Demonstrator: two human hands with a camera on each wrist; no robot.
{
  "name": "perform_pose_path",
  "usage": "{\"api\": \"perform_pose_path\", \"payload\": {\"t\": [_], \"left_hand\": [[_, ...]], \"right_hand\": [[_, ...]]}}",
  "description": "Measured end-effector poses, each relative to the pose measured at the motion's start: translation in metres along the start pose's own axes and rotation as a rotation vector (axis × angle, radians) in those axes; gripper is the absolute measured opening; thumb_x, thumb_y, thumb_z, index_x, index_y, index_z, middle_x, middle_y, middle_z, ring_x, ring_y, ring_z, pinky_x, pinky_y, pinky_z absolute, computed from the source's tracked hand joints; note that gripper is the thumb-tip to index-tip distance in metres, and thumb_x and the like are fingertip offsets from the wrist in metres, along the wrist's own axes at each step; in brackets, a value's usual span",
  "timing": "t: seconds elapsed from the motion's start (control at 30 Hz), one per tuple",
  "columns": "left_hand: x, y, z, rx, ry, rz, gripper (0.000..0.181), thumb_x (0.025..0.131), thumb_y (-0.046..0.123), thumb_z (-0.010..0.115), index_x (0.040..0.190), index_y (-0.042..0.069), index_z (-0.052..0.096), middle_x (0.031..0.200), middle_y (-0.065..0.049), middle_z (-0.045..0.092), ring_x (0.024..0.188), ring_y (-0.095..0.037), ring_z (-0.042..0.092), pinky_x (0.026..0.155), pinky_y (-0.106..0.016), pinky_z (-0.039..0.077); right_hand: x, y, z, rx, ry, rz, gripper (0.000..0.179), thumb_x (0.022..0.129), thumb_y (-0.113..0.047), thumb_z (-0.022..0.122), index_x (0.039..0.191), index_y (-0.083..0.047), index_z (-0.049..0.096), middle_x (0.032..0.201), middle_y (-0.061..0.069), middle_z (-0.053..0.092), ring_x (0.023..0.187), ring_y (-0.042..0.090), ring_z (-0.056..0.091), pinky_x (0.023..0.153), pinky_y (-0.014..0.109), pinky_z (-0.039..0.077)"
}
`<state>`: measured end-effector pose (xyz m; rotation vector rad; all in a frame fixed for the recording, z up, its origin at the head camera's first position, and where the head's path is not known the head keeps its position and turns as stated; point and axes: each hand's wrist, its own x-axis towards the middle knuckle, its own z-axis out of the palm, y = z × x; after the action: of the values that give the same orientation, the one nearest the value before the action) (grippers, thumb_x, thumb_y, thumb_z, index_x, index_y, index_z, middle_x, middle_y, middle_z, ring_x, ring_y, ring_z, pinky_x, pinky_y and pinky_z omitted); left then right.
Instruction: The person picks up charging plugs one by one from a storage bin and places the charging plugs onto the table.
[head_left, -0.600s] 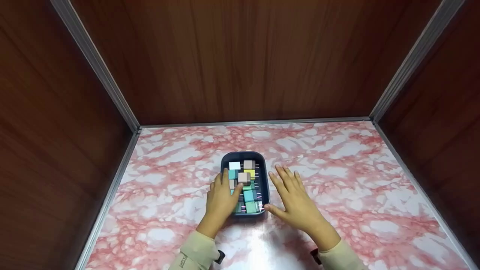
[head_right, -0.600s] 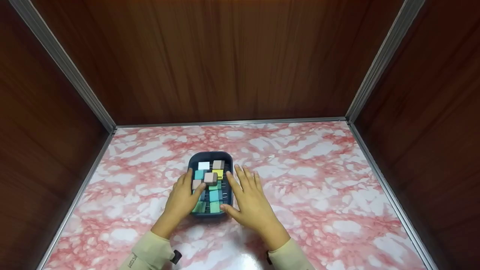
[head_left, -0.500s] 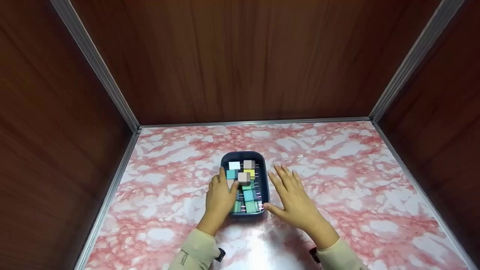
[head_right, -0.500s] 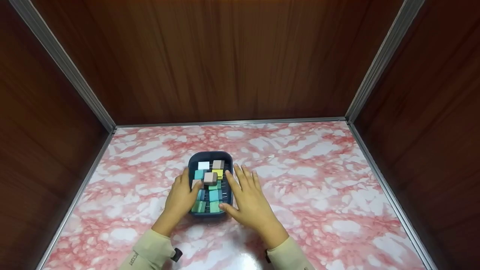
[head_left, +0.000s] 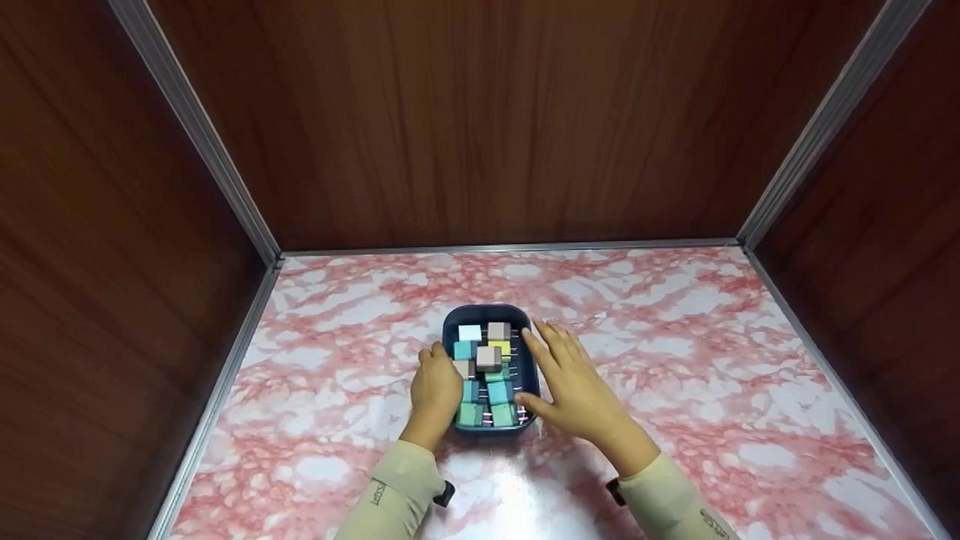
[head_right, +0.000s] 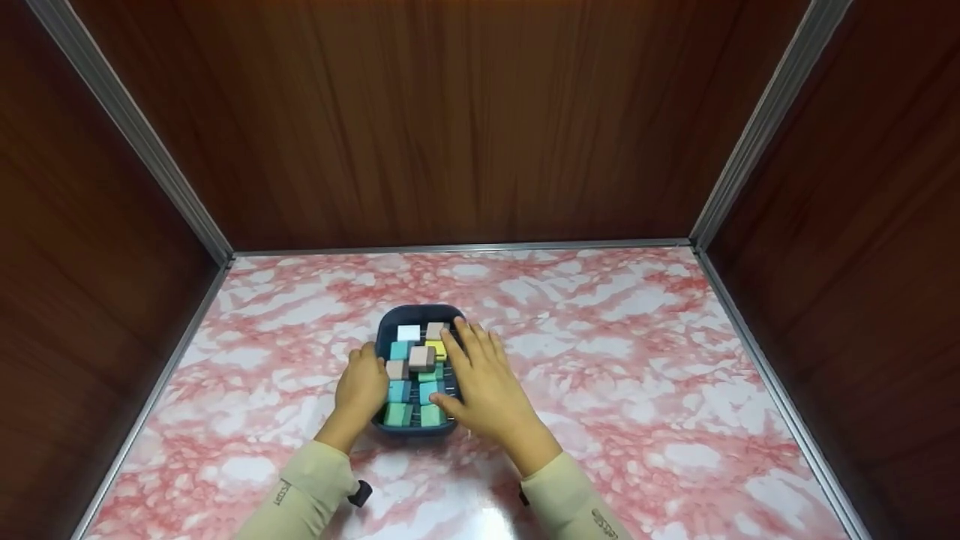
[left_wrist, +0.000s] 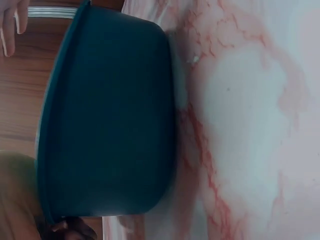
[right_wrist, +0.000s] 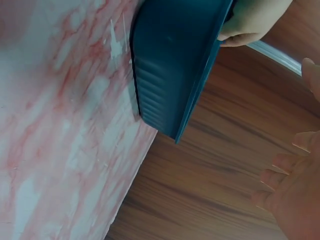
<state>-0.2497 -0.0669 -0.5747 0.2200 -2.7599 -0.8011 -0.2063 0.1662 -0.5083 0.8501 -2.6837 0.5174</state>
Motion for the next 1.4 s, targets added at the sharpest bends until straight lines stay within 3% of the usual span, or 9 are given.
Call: {"api": "perform_pose_path", "payload": {"t": [0.43,0.8,1.03,1.4], "left_hand": [[-0.002,-0.001,0.009,0.047,0.005,-0.035,0.045,0.098,0.004,0.05,0.142,-0.002,0.053,0.115,-0.024,0.067,0.087,-0.039,0.072,0.072,-0.055,0.057],[0.0,-0.009,0.01,0.112,-0.014,-0.062,0.053,0.095,0.006,0.055,0.147,0.002,0.052,0.086,-0.014,0.074,0.072,-0.031,0.071,0.06,-0.05,0.055],[0.001,-0.012,0.008,0.144,-0.048,-0.106,0.059,0.093,0.008,0.06,0.15,0.006,0.049,0.082,-0.012,0.073,0.069,-0.029,0.069,0.057,-0.048,0.053],[0.002,-0.001,0.01,0.175,-0.051,-0.086,0.057,0.094,0.008,0.059,0.151,0.007,0.049,0.077,-0.011,0.072,0.066,-0.027,0.069,0.057,-0.047,0.054]], "right_hand": [[0.017,0.006,0.014,0.024,-0.05,0.022,0.097,0.088,-0.047,0.077,0.163,-0.015,0.025,0.168,0.014,0.026,0.154,0.037,0.025,0.123,0.057,0.021],[0.028,0.012,0.035,0.044,-0.116,0.058,0.095,0.089,-0.045,0.076,0.163,-0.016,0.024,0.167,0.014,0.028,0.153,0.036,0.027,0.124,0.052,0.019],[0.036,0.009,0.044,0.057,-0.141,0.051,0.095,0.089,-0.044,0.077,0.163,-0.015,0.025,0.166,0.016,0.03,0.151,0.039,0.032,0.122,0.055,0.025],[0.041,0.019,0.052,0.06,-0.138,0.03,0.089,0.09,-0.039,0.078,0.159,-0.007,0.032,0.161,0.018,0.038,0.147,0.038,0.037,0.12,0.053,0.029]]}}
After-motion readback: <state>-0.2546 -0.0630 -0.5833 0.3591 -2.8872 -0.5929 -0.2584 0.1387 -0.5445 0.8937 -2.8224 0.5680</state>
